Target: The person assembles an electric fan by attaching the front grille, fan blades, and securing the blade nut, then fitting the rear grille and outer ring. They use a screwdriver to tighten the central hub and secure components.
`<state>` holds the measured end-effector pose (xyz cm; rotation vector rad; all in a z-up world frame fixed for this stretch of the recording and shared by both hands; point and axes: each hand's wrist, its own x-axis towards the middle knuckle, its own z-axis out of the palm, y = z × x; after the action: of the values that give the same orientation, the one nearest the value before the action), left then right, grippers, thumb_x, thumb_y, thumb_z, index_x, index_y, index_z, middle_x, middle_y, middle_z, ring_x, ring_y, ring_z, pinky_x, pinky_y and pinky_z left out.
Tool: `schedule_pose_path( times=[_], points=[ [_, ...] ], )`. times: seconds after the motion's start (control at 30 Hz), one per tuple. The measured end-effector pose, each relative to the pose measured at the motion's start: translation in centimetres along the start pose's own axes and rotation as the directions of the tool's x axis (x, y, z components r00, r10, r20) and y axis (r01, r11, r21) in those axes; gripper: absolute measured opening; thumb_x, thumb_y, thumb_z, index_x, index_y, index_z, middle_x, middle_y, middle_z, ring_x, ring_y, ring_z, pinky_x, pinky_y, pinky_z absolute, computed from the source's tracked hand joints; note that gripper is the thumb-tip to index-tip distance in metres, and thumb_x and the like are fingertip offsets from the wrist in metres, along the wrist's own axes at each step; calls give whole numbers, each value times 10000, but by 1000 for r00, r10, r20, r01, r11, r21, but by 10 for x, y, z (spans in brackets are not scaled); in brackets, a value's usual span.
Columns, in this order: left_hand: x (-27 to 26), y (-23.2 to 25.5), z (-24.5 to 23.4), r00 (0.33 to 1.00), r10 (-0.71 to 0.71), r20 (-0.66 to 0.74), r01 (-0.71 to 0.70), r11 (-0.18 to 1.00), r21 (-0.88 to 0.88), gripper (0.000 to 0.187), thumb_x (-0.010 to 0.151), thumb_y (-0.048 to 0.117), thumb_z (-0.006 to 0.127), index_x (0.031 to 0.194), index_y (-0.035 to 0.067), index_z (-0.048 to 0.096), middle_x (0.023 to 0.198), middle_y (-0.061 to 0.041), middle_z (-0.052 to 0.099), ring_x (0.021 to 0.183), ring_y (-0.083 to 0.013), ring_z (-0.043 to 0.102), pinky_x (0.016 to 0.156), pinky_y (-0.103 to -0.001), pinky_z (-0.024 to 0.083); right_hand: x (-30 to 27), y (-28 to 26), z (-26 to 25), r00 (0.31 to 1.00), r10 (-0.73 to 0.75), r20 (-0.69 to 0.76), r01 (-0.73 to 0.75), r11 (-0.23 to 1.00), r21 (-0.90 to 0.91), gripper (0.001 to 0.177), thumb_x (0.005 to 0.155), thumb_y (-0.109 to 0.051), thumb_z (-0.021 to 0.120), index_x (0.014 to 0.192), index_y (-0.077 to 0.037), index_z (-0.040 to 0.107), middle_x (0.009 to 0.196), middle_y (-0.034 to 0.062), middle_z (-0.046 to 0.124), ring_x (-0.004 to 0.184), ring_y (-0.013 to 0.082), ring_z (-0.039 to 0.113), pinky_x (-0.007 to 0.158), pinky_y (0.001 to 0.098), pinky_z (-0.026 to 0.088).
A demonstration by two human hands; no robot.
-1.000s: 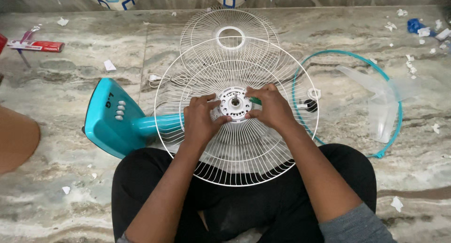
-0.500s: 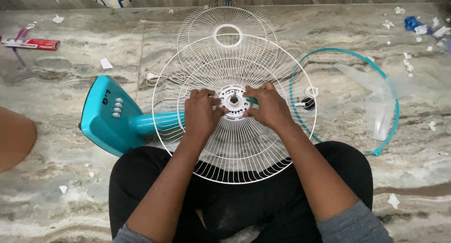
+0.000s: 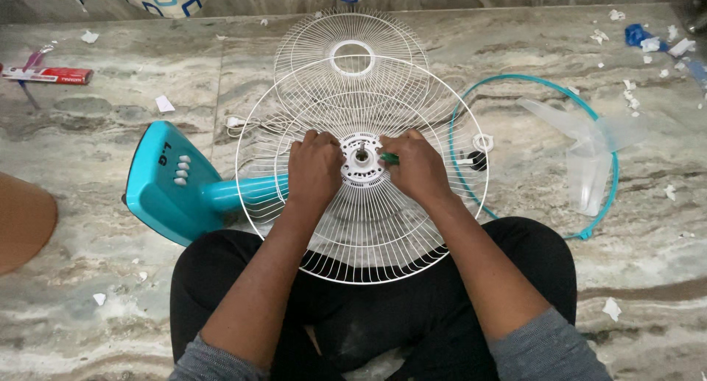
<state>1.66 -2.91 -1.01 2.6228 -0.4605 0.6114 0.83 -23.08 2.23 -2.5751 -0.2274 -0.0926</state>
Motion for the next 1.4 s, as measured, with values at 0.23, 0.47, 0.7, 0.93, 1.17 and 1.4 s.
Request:
schedule_pose_path(
  times=[0.23, 0.47, 0.7, 0.93, 1.17, 1.4],
  points=[
    [-4, -10, 1, 1000, -27, 5, 28, 988, -149, 125, 778, 120, 803, 878, 46, 799, 1080, -91, 752, 1055, -288, 662, 895, -433, 523, 2, 10, 10, 978, -157, -140, 164, 986, 34, 171, 760, -54, 807, 929, -85, 805, 1033, 71, 767, 932, 247, 666, 770, 410, 561],
    [-3, -5, -2, 998, -41, 41, 45, 995, -92, 102, 786, 128, 798, 858, 56, 808, 1140, -92, 749, 1105, -292, 648, 906, -452, 510, 6, 13, 13, 956, -160, -248, 149, 987, -61, 82, 747, -60, 819, 814, -51, 772, 931, 83, 709, 986, 270, 647, 820, 415, 558],
    [-3, 0, 0, 998, -52, 45, 53, 999, -9, 99, 819, 146, 781, 875, 69, 807, 1179, -58, 736, 1135, -249, 618, 873, -443, 480, 7, 5, 6, 985, -148, -88, 141, 986, -88, 79, 731, -58, 796, 795, -47, 752, 897, 64, 686, 967, 250, 646, 805, 401, 566],
    [1, 1, -1, 998, -66, 14, 67, 996, -65, 106, 775, 129, 810, 858, 63, 807, 1096, -75, 747, 1059, -269, 648, 879, -440, 509, 9, 6, 11, 979, -137, -148, 124, 988, -93, 86, 746, -53, 785, 825, -55, 752, 911, 94, 684, 971, 272, 648, 807, 423, 561],
    [5, 12, -12, 994, -108, 8, 108, 975, -196, 183, 736, 119, 848, 903, 61, 799, 1012, -90, 755, 965, -311, 648, 836, -442, 517, 17, 16, 11, 989, -103, -109, 121, 978, 170, 174, 763, -192, 838, 844, -50, 779, 807, 117, 712, 757, 275, 683, 706, 404, 544],
    [11, 21, -13, 995, -97, 28, 101, 959, -264, 259, 700, 126, 865, 939, 62, 790, 1010, -102, 755, 960, -322, 649, 840, -443, 514, 31, 33, -16, 996, 90, 21, -92, 948, 306, 223, 842, -297, 810, 914, -86, 799, 656, 80, 668, 641, 206, 662, 637, 381, 516]
  ],
)
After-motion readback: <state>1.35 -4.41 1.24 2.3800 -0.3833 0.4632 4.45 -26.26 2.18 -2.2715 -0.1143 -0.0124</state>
